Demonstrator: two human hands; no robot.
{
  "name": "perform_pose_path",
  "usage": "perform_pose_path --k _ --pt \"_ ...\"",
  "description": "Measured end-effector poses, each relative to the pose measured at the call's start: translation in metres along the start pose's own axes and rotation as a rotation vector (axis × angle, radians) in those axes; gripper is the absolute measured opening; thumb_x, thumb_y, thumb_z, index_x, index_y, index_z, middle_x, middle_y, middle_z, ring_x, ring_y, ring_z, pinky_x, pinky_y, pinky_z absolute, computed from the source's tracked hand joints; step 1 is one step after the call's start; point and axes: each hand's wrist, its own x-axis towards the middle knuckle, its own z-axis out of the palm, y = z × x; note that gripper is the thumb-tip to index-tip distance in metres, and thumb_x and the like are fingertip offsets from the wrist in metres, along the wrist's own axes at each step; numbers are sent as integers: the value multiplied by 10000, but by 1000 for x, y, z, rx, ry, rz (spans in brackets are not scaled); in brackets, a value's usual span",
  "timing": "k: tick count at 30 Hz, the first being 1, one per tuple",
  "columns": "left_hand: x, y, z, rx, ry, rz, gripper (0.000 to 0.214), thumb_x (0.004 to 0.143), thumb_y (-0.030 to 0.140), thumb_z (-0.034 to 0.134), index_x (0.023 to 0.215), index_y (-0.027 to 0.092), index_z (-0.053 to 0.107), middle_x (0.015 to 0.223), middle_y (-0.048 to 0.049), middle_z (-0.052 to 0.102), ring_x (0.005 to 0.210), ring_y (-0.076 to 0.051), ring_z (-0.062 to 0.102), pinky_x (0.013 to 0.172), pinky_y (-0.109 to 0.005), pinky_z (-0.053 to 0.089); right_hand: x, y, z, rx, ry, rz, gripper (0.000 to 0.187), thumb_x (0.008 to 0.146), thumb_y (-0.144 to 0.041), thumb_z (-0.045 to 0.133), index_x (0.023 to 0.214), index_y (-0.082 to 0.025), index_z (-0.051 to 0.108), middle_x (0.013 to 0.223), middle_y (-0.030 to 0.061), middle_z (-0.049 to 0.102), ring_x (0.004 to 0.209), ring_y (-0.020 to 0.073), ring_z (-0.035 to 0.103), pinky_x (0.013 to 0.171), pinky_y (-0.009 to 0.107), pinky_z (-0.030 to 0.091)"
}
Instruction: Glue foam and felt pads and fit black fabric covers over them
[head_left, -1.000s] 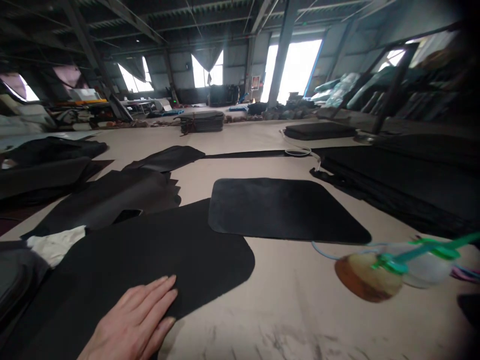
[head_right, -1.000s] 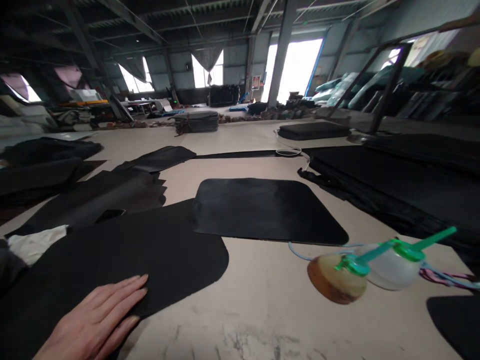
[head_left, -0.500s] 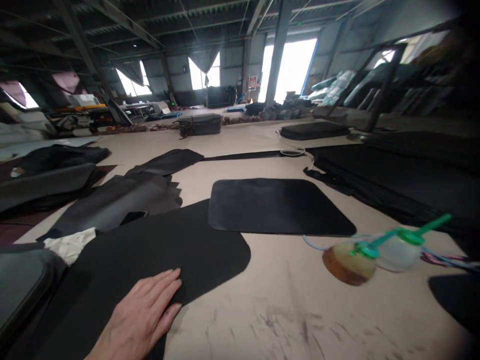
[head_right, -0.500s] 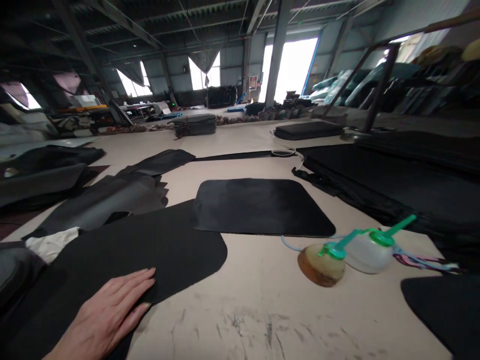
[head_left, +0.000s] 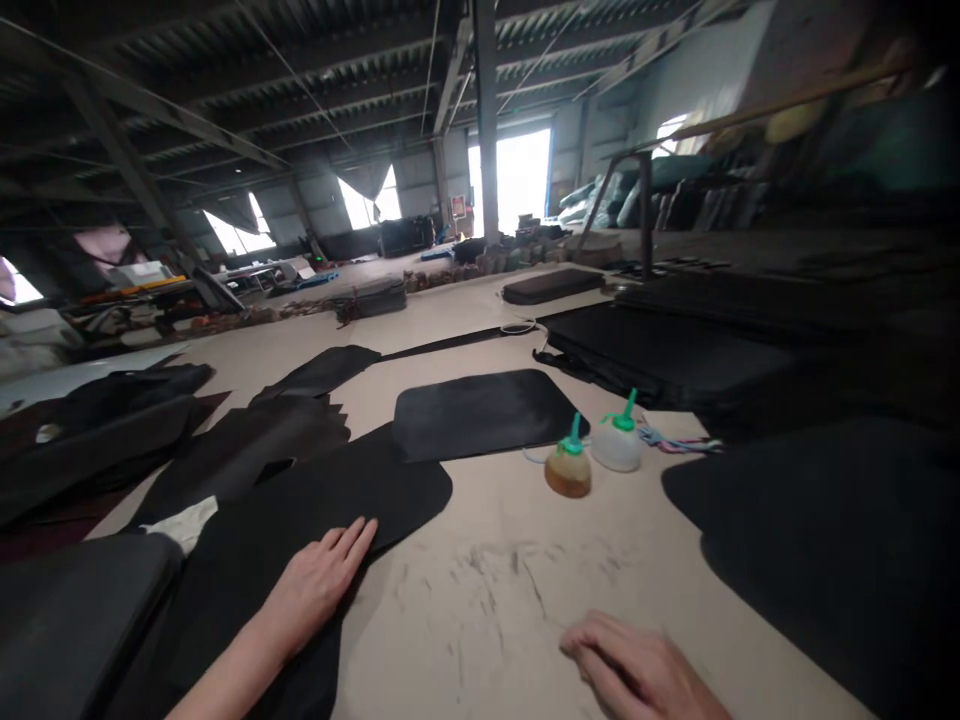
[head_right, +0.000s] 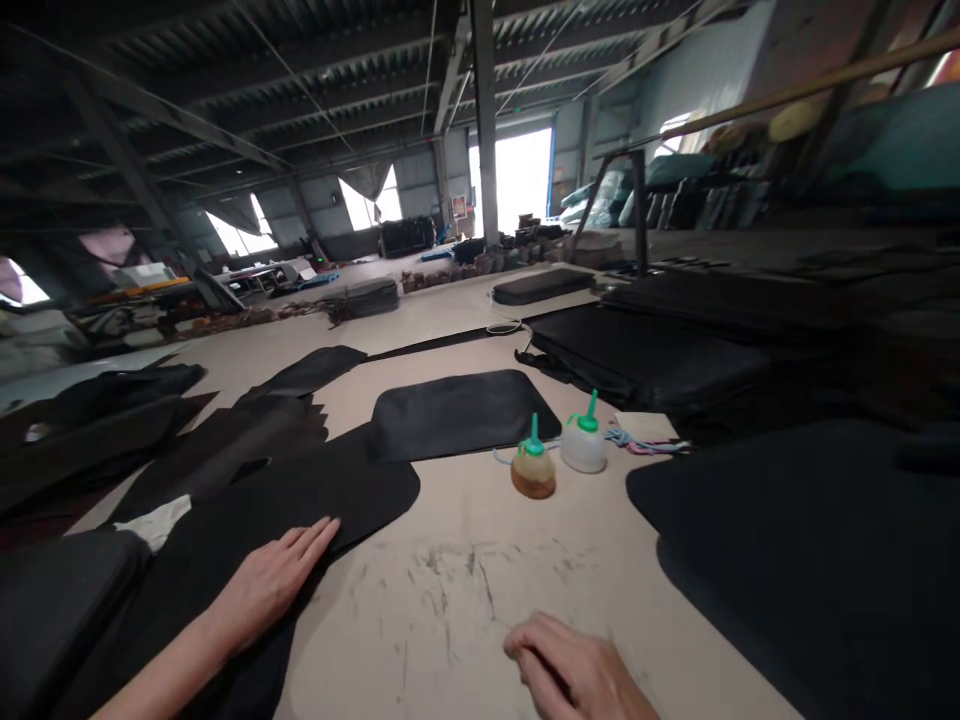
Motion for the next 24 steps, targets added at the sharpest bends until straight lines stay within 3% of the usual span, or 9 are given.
perform_pose_path --k 5,9,14,17,19,24 --pt "16 9 -27 -149 -127 -178 556 869 -4 320 1318 202 575 1292 -103 648 1138 -243 587 812 -327 531 -6 -13 -3 32 29 22 285 1006 -316 380 946 -243 649 858 3 659 800 164 617 745 294 439" --pt "18 3 -47 -202 -116 -338 453 969 144 292 1308 253 571 1127 -106 690 1011 -235 649 821 -352 505 -10 -20 -7 83 102 9 289 986 -317 410 931 -240 684 873 11 693 823 182 636 756 309 434" --pt "6 -15 -85 -177 -53 -442 457 985 208 287 1371 291 517 1155 -116 674 1018 -257 658 806 -366 499 -15 -19 -8 104 143 -4 287 964 -313 422 949 -244 700 876 11 717 831 198 656 756 315 443" --pt "-19 -11 -107 -138 62 -382 528 930 90 306 1376 270 524 1256 -108 650 1079 -247 642 859 -374 502 -16 -16 -5 88 172 -33 291 961 -308 423 958 -235 705 881 16 718 826 195 654 761 311 445" --pt "-45 3 -118 -110 137 -272 584 879 16 316 1374 238 531 1298 -99 639 1135 -225 621 914 -368 496 -17 -16 -4 81 172 -44 294 964 -309 419 968 -235 703 884 16 719 827 194 652 766 310 446" --pt "-120 79 -119 26 250 -3 564 838 -4 388 1336 186 573 1327 -96 643 1192 -217 601 924 -348 501 -19 -17 -3 53 171 -63 297 965 -323 416 973 -229 697 914 23 725 856 199 660 772 315 449"
